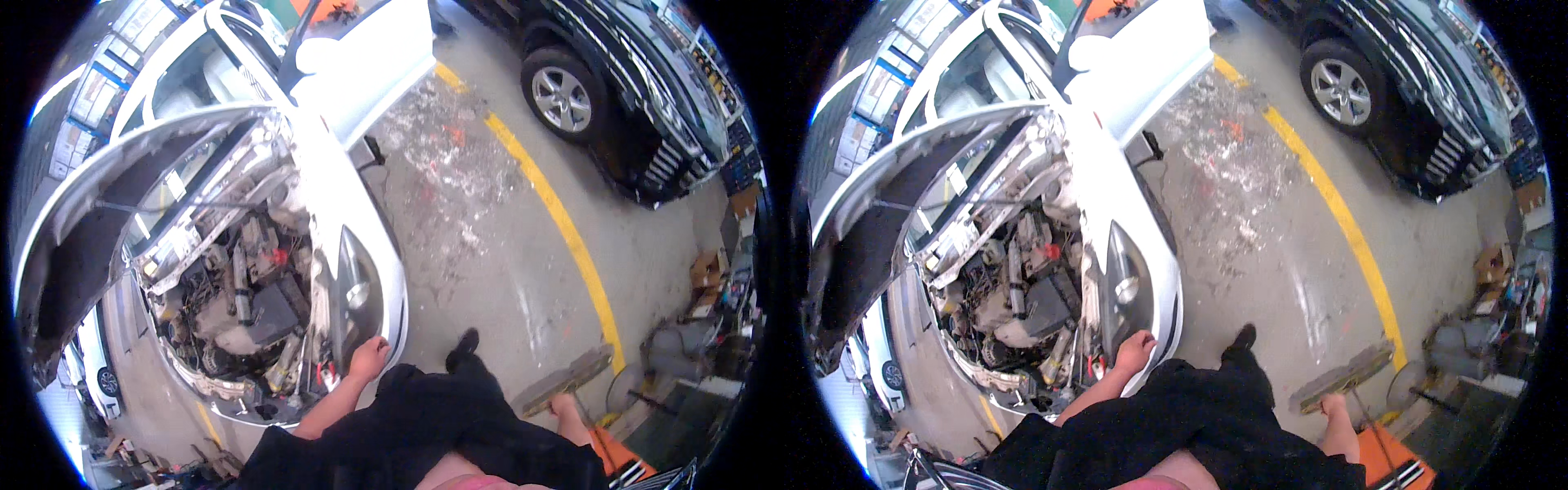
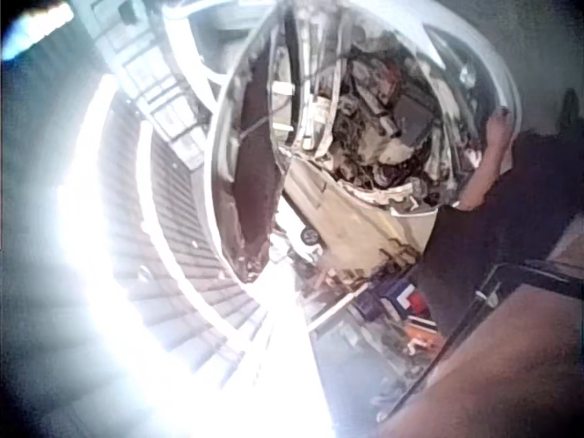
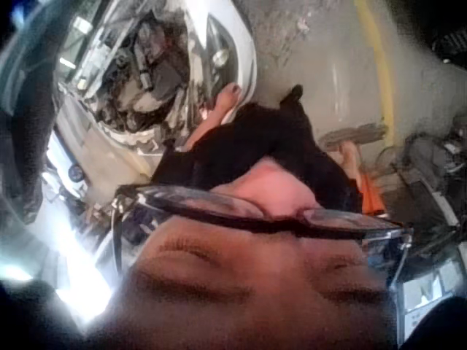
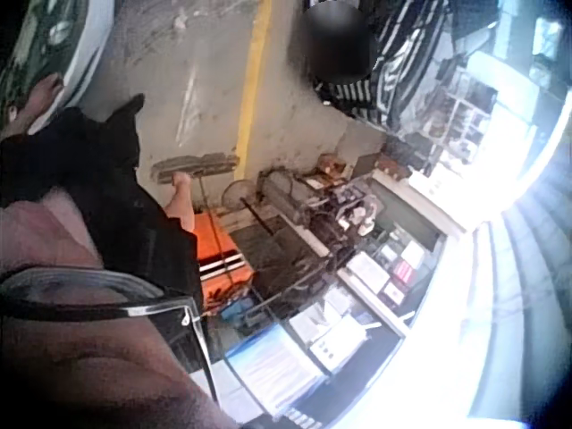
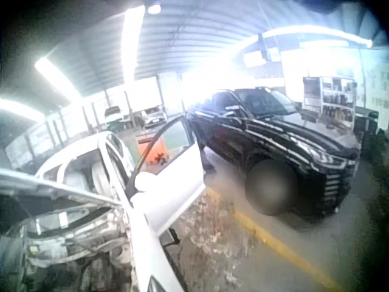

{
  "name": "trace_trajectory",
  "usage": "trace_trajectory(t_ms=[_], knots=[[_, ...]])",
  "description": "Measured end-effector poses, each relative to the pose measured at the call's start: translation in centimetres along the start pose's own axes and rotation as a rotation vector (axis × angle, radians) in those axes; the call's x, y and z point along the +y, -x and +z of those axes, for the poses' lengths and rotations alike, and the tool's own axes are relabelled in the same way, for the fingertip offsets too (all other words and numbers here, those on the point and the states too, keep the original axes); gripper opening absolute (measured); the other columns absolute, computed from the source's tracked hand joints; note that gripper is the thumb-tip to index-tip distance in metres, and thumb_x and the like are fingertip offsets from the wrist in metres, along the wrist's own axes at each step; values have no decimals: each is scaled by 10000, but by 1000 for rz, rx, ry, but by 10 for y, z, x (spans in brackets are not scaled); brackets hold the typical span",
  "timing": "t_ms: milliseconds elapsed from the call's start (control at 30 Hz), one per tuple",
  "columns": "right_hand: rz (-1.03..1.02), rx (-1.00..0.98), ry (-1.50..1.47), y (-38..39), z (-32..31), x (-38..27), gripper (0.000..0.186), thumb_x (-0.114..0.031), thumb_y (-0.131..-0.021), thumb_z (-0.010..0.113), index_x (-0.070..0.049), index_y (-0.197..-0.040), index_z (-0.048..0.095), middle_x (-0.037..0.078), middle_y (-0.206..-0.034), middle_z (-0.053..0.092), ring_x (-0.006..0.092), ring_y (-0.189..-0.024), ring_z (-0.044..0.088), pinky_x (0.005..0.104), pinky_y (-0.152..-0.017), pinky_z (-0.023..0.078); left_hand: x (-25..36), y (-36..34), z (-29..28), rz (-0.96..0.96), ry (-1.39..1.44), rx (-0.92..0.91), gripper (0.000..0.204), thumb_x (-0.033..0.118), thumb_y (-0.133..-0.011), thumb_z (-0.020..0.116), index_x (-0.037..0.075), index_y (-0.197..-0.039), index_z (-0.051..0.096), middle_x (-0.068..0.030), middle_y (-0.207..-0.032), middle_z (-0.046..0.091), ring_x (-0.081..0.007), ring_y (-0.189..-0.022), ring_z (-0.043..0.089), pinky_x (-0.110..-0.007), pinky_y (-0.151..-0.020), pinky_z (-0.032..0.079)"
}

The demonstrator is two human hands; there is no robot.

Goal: The person works under the hood of a white car, using a red-handled screwdriver to remove a plastic cover and then a power tool to detach a component. They move to the interior, disconnect yellow and black wiring harnesses, and remove a long metal frame from the dashboard area.

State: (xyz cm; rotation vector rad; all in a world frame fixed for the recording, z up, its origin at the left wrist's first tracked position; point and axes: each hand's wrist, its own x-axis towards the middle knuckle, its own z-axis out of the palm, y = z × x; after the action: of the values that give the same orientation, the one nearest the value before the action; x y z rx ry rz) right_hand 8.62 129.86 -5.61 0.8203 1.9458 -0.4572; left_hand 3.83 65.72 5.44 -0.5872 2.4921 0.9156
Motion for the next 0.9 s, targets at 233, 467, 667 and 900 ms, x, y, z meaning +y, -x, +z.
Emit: trace_trajectory(t_ms=[233,467,667,900], knots=[[-453,265,-661,-101,-249,-354,204,-246,-925,663,-55,-963,724,47,-749,655,178,-652,599,359,-615,486,189,-151,-6,355,62,-231,335,352,-1029,593,49,-1125,698,-192,-1139,705,-375,-1111,662,-448,-956,518],[-1668,96,-526,204,-385,-792,269,-208,-1010,667,-46,-1223,645,17,-1068,703,118,-981,642,315,-889,530,525,-289,9,283,979,-1517,301,358,-1068,587,71,-1117,662,-65,-1011,681,-159,-910,670,-334,-794,556],[-2036,8,-159,297,-421,-903,277,-107,-949,689,-58,-1209,609,103,-1187,604,210,-992,665,339,-833,558,636,-414,-61,343,893,-1649,301,367,-1064,589,77,-1097,659,-58,-994,673,-154,-886,660,-330,-772,547],[-2035,-38,-98,223,-531,-1018,283,-88,-943,694,-47,-1205,596,105,-1243,591,231,-991,668,338,-840,570,738,-585,-118,342,885,-1576,302,378,-1059,590,84,-1073,656,-49,-974,664,-149,-858,648,-325,-746,536]])
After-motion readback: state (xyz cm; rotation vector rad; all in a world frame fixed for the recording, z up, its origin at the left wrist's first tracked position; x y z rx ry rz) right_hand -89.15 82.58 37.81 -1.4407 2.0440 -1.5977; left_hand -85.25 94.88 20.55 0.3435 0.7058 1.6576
